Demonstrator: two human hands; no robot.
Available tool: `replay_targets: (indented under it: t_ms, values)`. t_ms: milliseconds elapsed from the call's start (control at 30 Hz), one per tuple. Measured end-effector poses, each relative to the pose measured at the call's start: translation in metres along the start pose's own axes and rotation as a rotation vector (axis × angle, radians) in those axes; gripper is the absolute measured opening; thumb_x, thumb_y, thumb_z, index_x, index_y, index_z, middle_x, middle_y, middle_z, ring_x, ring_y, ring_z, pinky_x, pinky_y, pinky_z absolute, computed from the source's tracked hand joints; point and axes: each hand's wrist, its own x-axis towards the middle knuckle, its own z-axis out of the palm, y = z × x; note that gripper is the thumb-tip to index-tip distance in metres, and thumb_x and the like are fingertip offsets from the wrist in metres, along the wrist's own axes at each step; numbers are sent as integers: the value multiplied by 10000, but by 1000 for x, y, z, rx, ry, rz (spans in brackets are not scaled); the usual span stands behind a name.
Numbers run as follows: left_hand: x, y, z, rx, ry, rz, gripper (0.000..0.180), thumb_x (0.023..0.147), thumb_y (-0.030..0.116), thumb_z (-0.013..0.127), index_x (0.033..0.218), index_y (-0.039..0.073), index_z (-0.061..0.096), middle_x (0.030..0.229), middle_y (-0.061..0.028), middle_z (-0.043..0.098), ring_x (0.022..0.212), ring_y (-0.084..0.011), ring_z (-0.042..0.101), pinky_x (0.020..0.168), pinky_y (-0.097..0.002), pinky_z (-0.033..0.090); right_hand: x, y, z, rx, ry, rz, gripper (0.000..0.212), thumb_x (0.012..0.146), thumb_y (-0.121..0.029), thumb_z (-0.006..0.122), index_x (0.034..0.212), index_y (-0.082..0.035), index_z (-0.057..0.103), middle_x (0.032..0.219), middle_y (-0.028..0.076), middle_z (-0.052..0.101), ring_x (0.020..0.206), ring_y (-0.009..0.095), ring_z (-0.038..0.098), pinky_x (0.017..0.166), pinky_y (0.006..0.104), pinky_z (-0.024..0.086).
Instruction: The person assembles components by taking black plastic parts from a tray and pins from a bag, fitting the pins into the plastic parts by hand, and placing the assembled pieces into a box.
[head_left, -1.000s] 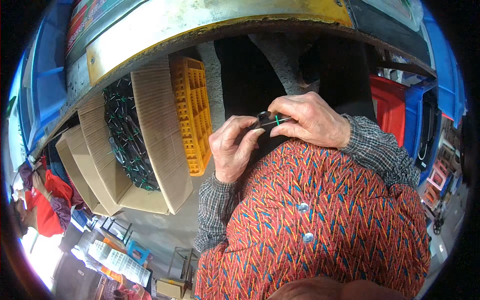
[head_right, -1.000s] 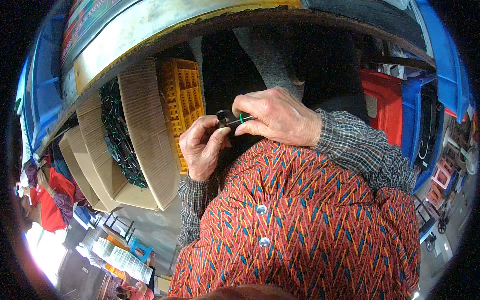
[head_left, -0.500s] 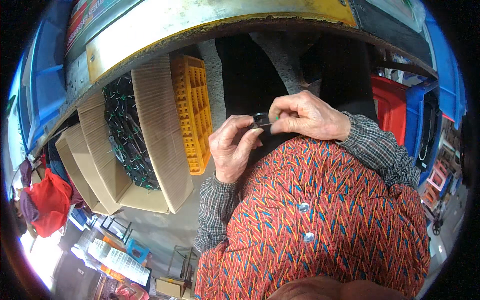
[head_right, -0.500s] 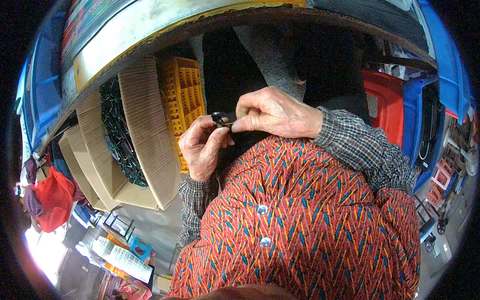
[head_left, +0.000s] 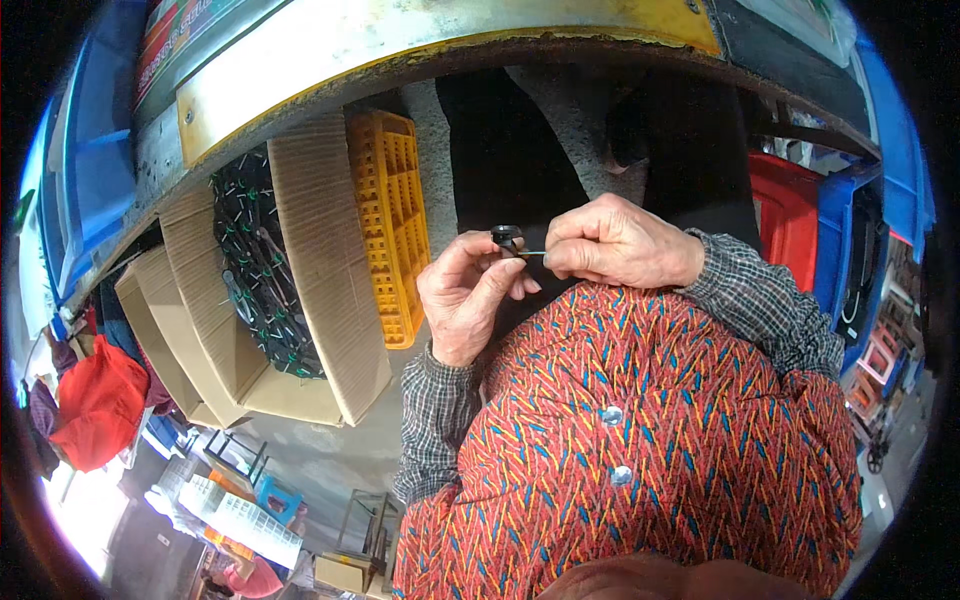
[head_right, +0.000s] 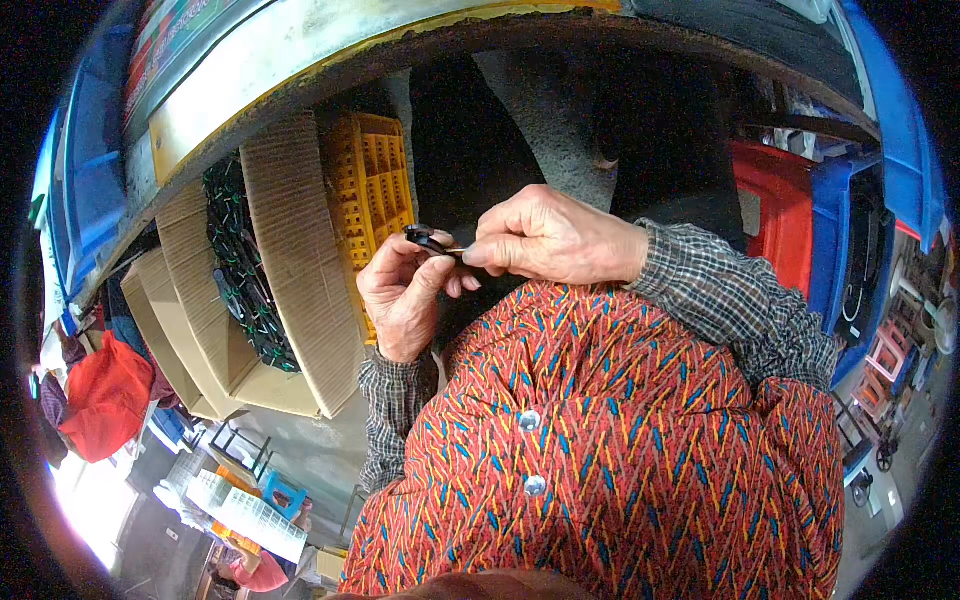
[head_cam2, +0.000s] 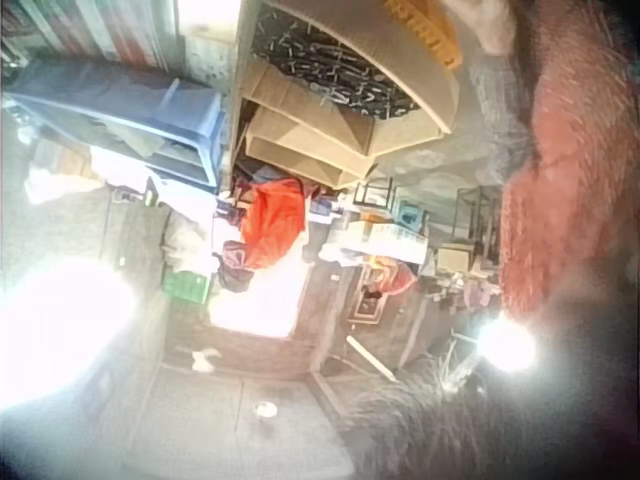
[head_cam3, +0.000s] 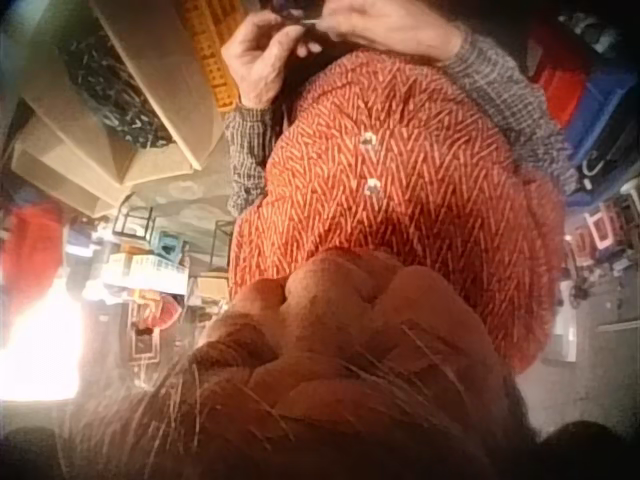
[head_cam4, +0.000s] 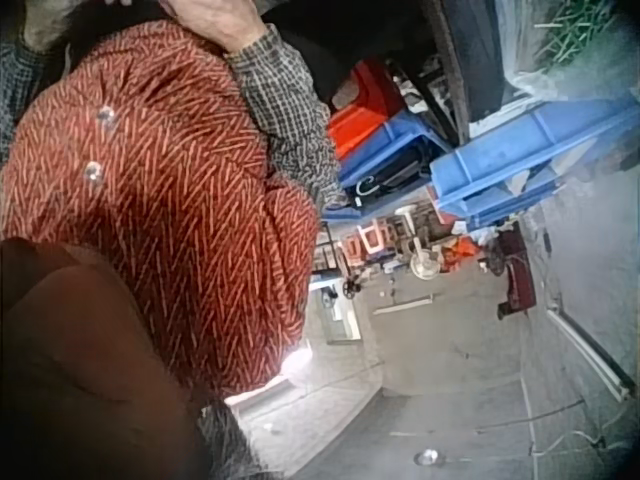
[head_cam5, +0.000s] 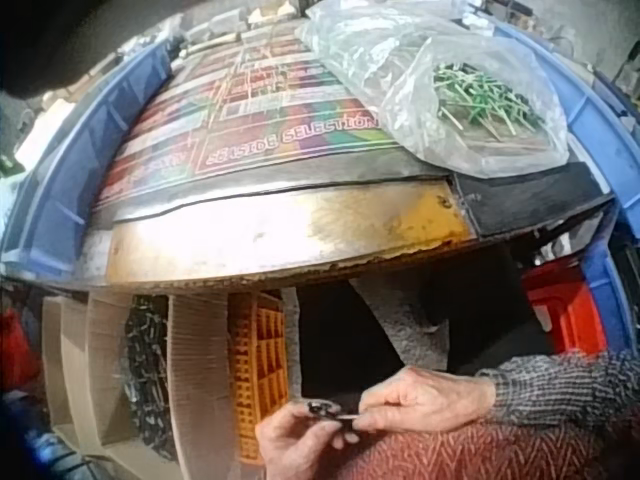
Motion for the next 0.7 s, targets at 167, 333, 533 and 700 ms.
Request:
replay_targets:
  t_ms: [167, 333, 533, 700]
  values:
    - [2, 3, 2, 15, -2, -9, 138, 863, -81, 577, 1000, -62, 574, 846, -111, 628, 666, -155, 636, 591, -239, 517, 0, -3, -3, 286, -104, 304, 279, 907, -247, 603, 782, 3, 592, 558, -6, 478, 521, 70, 445, 481, 266, 352]
    - [2, 5, 1, -21, -18, 18, 149, 865, -81, 573, 1011, -58, 569, 856, -113, 626, 664, -159, 627, 600, -249, 519, 1, 5, 8, -211, 122, -132, 233, 828, -197, 689, 786, 0, 571, 568, 33, 462, 511, 106, 479, 478, 286, 357]
    - [3, 3, 1, -53, -25, 12, 155, 867, -74, 577, 1020, -53, 567, 873, -109, 624, 661, -152, 619, 603, -248, 516, 3, 9, 14, -398, 275, -290, 264, 737, -159, 758, 790, -17, 541, 607, 68, 491, 527, 163, 508, 483, 305, 365]
    - [3, 4, 1, -19, -9, 11, 162, 872, -69, 572, 1032, -53, 567, 894, -106, 618, 663, -140, 614, 600, -242, 511, 2, -1, 9, -337, 227, -163, 258, 730, -115, 757, 830, -7, 545, 592, 38, 454, 512, 113, 454, 477, 279, 348]
